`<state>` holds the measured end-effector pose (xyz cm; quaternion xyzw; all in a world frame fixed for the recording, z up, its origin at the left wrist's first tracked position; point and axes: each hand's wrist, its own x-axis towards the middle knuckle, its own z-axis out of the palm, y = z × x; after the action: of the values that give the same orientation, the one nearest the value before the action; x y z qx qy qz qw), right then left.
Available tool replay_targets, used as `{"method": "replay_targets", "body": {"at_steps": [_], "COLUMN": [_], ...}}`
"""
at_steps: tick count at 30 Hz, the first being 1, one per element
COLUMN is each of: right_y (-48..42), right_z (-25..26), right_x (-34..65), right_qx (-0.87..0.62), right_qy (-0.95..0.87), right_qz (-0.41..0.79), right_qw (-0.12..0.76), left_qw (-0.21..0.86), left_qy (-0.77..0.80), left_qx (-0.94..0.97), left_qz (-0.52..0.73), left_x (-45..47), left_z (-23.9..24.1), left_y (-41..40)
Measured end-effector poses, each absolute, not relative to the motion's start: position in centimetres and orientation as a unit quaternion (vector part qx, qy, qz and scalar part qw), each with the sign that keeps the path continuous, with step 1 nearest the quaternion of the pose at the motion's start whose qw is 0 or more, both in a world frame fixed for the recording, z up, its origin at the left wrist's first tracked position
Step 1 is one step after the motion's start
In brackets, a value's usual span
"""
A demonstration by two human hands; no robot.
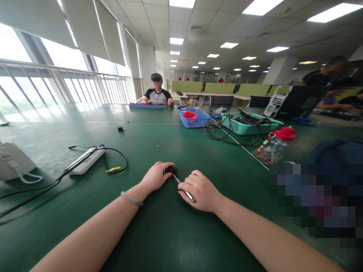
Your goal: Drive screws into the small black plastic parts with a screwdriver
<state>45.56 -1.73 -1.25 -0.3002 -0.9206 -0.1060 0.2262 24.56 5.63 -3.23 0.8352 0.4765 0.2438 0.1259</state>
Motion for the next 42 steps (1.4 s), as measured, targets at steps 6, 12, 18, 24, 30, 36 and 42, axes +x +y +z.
{"method": "replay_targets", "body": {"at_steps": [6, 12, 18, 24, 30, 36, 42], "right_y": [-1.92, -1.88, -1.87, -1.79, -1.99, -2.21, -2.32], "right_z": [-1.19, -1.2, -1.28, -1.46, -1.5, -1.16, -1.03], "right_x": [45.48, 45.37, 45.37, 45.47, 45.26, 45.25, 45.24], "right_qx": [-0.29, -0.303, -0.304, -0.294, -0.271, -0.278, -0.282], "right_qy": [-0.924, -0.923, -0.922, -0.925, -0.927, -0.916, -0.911], "right_qz": [-0.118, -0.114, -0.11, -0.078, -0.071, -0.095, -0.123], "right_qw": [0.221, 0.209, 0.215, 0.228, 0.25, 0.273, 0.273], "left_qw": [0.123, 0.123, 0.123, 0.121, 0.119, 0.12, 0.124], "left_qy": [0.482, 0.482, 0.485, 0.486, 0.49, 0.491, 0.48], "left_qx": [0.833, 0.834, 0.833, 0.833, 0.832, 0.831, 0.836], "left_qz": [0.24, 0.237, 0.236, 0.234, 0.233, 0.231, 0.234], "left_x": [24.59, 24.51, 24.45, 24.52, 24.56, 24.63, 24.69], "left_z": [-3.07, -2.89, -2.97, -3.07, -2.97, -2.84, -2.82], "left_y": [5.51, 5.52, 5.53, 5.63, 5.53, 5.39, 5.39]}}
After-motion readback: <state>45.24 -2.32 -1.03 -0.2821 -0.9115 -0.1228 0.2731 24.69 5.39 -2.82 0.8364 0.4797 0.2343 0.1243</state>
